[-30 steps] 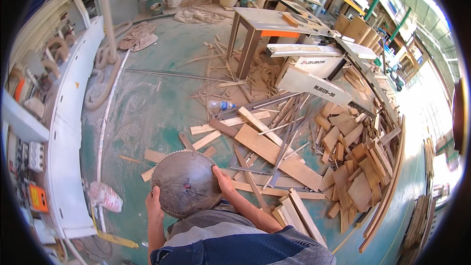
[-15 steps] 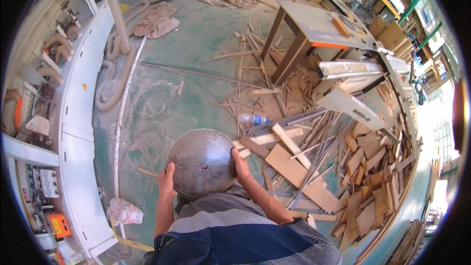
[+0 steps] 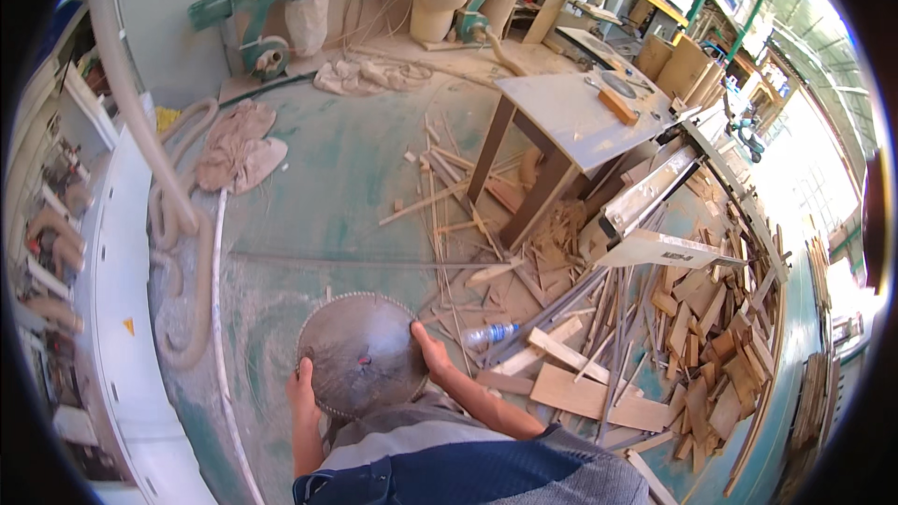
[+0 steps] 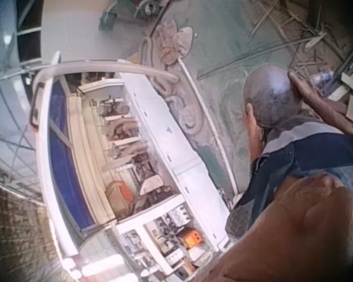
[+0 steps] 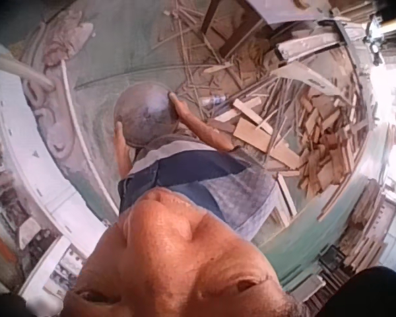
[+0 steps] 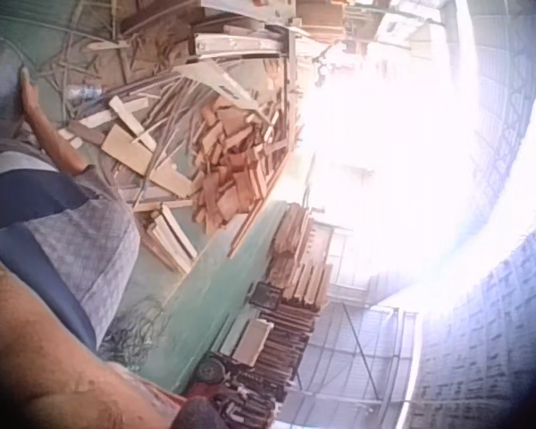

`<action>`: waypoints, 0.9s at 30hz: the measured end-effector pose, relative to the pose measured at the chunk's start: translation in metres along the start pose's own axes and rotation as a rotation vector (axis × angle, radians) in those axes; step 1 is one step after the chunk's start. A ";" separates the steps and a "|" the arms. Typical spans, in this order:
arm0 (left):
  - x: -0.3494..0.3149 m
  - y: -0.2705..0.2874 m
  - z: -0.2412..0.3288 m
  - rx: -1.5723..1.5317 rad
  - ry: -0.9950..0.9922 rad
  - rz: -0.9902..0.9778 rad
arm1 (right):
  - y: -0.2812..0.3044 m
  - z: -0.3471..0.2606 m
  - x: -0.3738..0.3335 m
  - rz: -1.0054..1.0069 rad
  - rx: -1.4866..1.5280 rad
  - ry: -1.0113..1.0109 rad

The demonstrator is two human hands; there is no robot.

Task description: The person picks up a circular saw blade from a workbench, walks through a woodworking shop carrying it, and places it on a table. They then pick up another blade, inspect it by turning it over, and place it back down. The person repeats this with several blades, handling them one at a time.

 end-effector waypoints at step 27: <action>0.639 -0.325 0.036 -0.014 0.078 -0.242 | -0.133 -0.470 0.373 0.141 0.243 0.011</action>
Point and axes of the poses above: each hand's wrist, its own x-axis towards the middle knuckle, its own y-axis out of the back of the hand, z = x × y, the point moved 10 cm from there along x, towards the middle knuckle, and after that the axes turned 15 degrees about -y, right-handed, at the moved point
